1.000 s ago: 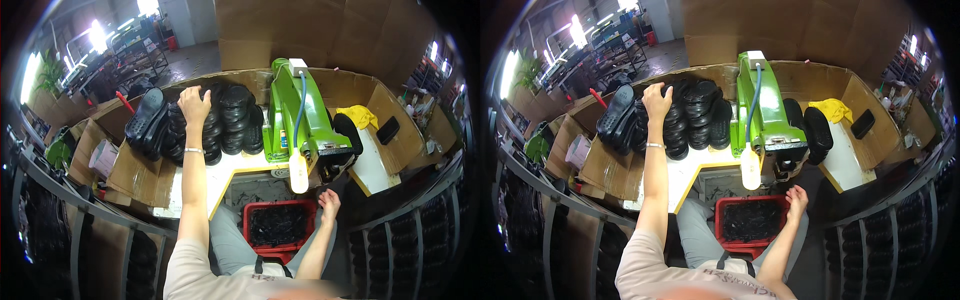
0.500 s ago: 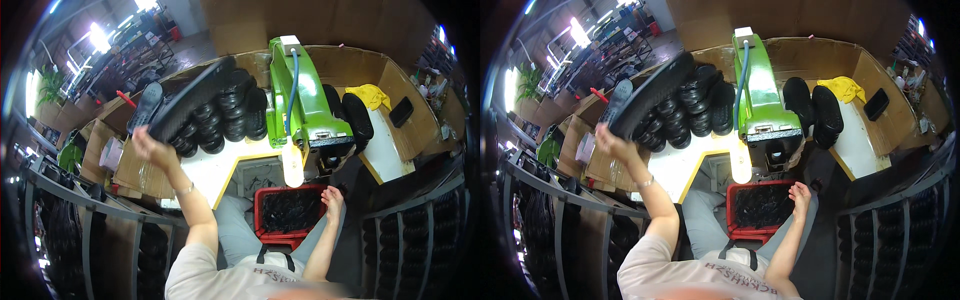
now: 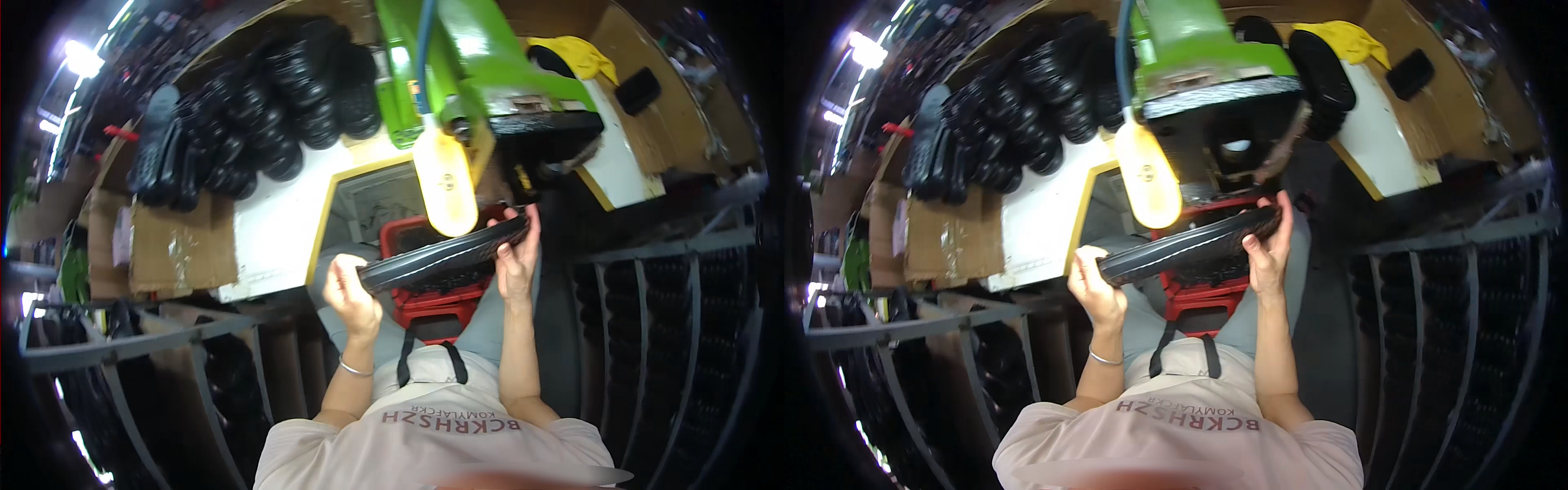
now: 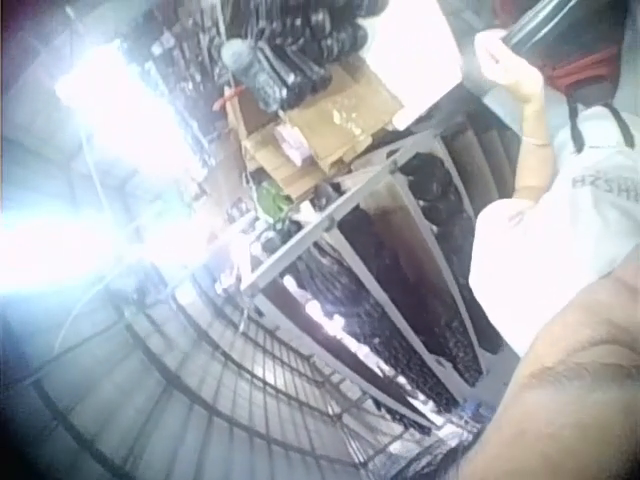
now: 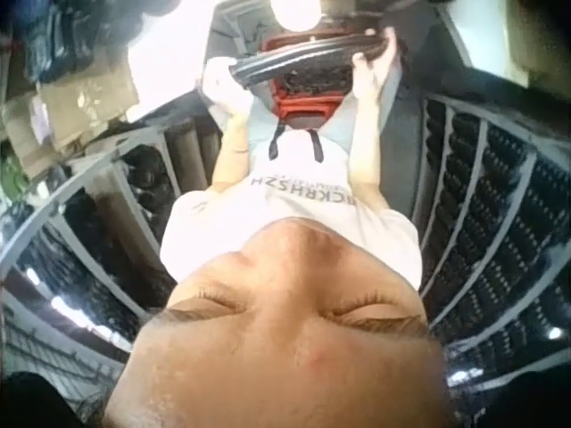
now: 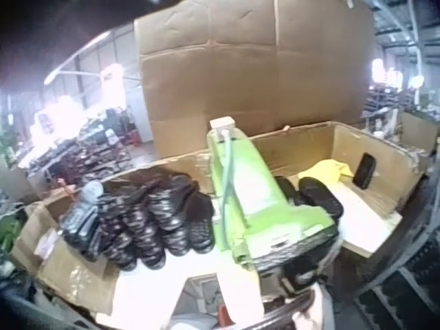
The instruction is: Using a finishing machine to grind and shape shoe soles in a factory setting.
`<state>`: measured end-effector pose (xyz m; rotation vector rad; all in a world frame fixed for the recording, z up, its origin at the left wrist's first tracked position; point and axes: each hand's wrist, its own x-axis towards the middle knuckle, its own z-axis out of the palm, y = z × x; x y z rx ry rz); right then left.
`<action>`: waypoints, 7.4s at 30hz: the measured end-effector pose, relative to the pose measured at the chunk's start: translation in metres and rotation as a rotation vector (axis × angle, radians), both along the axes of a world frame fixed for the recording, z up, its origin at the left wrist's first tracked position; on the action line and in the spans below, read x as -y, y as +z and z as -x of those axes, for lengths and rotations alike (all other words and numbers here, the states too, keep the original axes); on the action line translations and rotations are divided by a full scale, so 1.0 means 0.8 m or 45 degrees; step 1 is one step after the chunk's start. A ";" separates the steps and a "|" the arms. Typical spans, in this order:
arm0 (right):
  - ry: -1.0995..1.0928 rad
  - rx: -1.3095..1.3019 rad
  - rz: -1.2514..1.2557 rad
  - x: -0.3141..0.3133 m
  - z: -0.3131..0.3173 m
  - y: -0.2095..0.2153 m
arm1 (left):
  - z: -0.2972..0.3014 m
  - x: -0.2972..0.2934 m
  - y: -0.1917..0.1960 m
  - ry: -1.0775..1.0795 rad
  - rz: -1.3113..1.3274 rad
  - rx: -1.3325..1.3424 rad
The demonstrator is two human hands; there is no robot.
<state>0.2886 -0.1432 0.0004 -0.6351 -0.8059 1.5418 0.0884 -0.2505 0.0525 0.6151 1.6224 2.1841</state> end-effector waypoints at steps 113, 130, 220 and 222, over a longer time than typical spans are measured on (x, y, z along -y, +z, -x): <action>-0.897 1.399 -0.435 -0.047 -0.094 0.045 | -0.026 -0.088 -0.021 -0.757 -0.006 -0.417; -0.571 1.046 -0.864 -0.014 0.019 0.041 | 0.126 0.011 -0.080 -0.682 -0.086 0.081; 0.079 1.097 -0.883 0.015 0.021 0.023 | -0.026 -0.034 -0.012 -0.737 0.094 -0.194; 0.194 0.812 -0.600 0.021 0.020 -0.001 | -0.052 -0.041 -0.015 -0.805 -0.006 -0.111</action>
